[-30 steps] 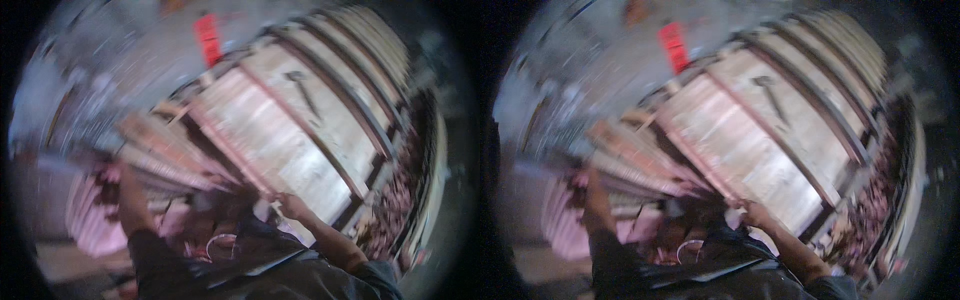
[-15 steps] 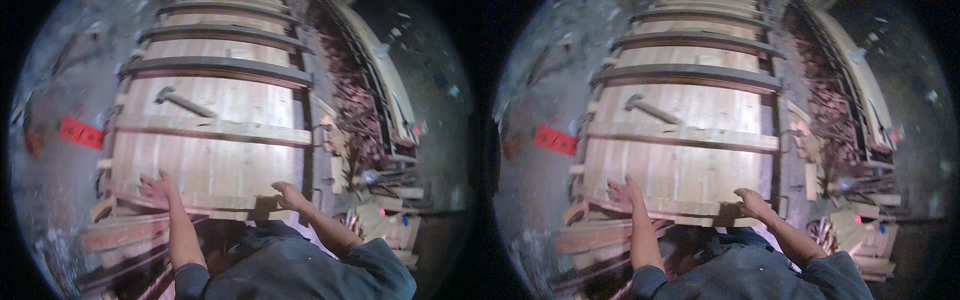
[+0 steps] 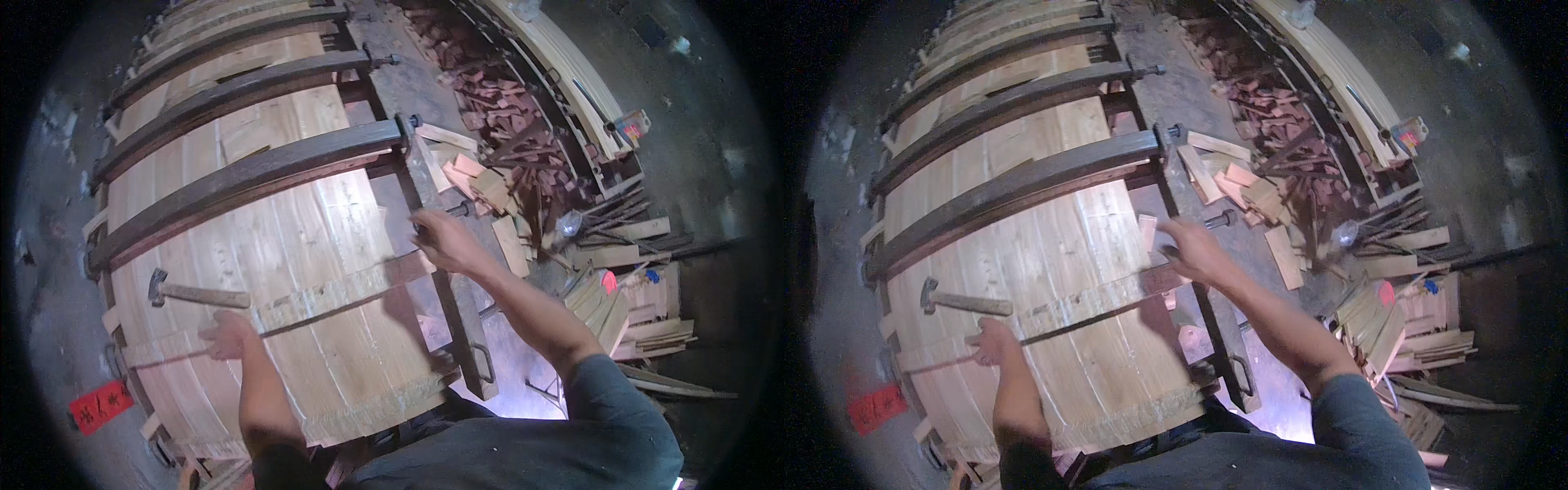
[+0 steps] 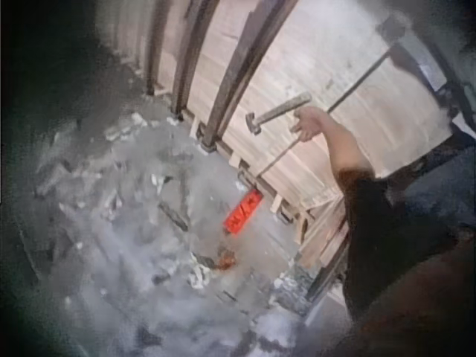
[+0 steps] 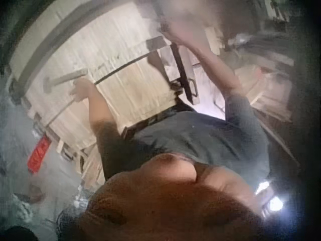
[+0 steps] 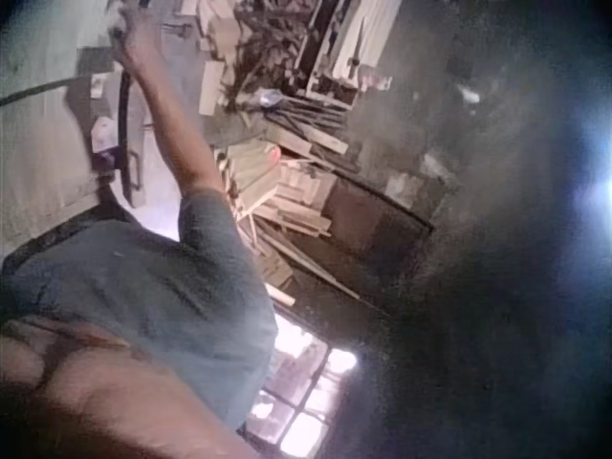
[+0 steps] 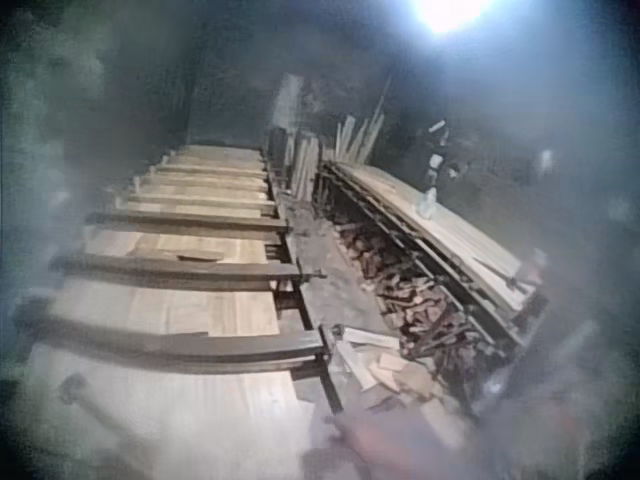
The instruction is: The person assembles a wooden structure by placing planks into a metal frame, securing them with clamps, and hammering them into place. They repeatedly adjust the clamps and use a hammer to ensure the planks are tightly fitted.
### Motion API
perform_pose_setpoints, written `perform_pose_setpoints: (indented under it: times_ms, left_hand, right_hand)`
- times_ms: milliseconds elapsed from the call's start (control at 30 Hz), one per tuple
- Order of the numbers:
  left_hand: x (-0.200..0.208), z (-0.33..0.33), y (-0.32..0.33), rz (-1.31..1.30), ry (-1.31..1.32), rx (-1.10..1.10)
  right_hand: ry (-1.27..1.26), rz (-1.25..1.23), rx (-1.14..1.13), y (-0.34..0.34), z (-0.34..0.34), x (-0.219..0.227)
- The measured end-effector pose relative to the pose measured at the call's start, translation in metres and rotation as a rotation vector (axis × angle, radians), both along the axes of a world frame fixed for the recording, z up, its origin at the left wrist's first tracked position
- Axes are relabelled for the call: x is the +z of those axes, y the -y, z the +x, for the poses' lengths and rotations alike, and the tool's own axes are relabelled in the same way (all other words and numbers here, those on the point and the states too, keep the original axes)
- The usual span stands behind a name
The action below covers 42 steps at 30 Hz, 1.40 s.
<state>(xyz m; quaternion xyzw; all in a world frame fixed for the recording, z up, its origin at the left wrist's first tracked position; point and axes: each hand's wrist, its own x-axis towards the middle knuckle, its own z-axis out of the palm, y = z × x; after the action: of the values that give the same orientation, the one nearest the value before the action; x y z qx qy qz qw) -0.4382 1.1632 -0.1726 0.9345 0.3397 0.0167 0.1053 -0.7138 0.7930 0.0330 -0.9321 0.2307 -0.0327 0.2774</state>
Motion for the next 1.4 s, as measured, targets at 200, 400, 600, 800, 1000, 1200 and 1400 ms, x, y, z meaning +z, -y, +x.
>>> perform_pose_setpoints:
  times_ms: [200, 400, 600, 800, 1000, 1200, 1400]
  left_hand:
    - [0.027, 0.0, 0.023, -0.046, 0.018, 0.1]
    - [0.035, 0.002, 0.036, -0.137, 0.028, 0.133]
    - [-0.111, 0.001, -0.049, 0.23, 0.089, -0.203]
    - [-0.093, -0.006, -0.035, 0.303, 0.067, -0.289]
    - [0.015, -0.001, 0.022, -0.069, 0.122, -0.046]
    - [-0.002, -0.002, 0.011, -0.005, 0.216, -0.07]
    - [0.024, 0.003, 0.027, -0.138, 0.177, -0.027]
  right_hand:
    - [0.358, -0.353, 0.214, 0.077, 0.166, -0.063]
    - [0.11, -0.416, 0.325, 0.119, 0.246, -0.097]
    - [0.224, -0.378, 0.173, 0.11, 0.265, -0.096]
    - [0.53, -0.203, 0.375, -0.064, 0.38, -0.13]
    - [0.178, -0.359, 0.299, -0.003, 0.336, -0.102]
    - [-0.02, -0.48, 0.345, 0.051, 0.307, -0.104]
    - [0.147, -0.441, 0.356, 0.049, 0.309, -0.109]
